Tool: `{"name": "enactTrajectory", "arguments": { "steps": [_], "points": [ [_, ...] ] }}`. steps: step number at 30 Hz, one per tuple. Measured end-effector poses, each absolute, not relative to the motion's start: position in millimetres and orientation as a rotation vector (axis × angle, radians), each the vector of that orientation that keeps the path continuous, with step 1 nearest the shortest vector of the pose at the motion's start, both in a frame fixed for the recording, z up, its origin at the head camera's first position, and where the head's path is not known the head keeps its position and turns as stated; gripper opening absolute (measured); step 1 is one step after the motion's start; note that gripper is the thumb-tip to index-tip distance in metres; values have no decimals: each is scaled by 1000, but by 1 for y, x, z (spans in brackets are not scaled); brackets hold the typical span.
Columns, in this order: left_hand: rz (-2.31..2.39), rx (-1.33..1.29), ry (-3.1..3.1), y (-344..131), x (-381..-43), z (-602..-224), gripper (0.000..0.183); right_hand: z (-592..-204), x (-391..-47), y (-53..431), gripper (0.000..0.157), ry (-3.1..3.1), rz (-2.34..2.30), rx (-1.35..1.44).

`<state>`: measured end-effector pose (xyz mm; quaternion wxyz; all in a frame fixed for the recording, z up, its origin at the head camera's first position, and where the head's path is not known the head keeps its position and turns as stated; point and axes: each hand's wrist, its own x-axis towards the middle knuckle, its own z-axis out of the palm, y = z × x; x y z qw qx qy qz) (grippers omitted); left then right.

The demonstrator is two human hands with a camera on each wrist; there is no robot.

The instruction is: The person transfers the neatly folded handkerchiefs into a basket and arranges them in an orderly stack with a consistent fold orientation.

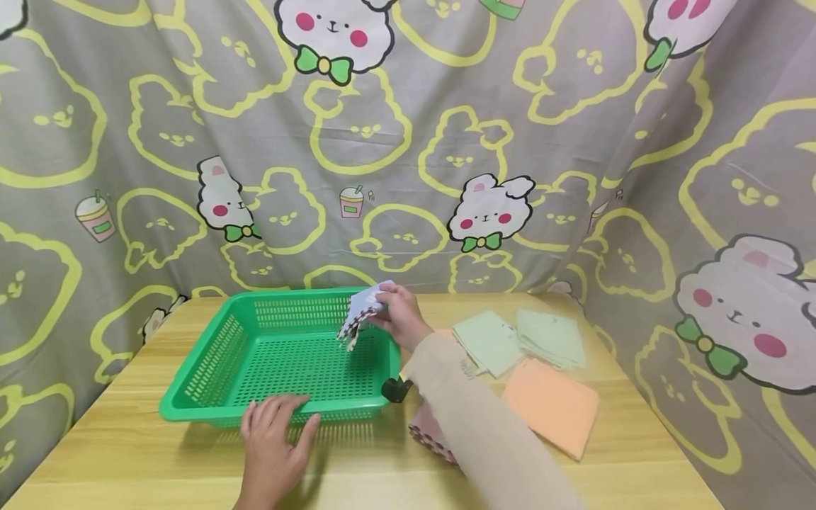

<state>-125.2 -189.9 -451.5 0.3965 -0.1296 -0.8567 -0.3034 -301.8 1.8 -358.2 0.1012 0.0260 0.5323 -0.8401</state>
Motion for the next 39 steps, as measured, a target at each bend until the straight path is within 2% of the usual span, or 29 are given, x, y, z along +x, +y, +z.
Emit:
{"name": "enactTrajectory", "arguments": {
  "steps": [4,11,20,39],
  "points": [
    [-765,-328,-2171,-190,-126,-451,30,-362,-299,-5,35,1582,-2476,41],
    [-760,-325,-2174,-190,-125,-452,31,-368,-295,-12,48,1604,-2430,-45],
    [-763,-328,-2176,-189,-125,-452,31,-375,-296,-14,53,1609,-2370,-92],
    [-765,-343,-2158,-190,-127,-453,31,-381,-300,-14,44,1630,-2289,-187]
  ]
}}
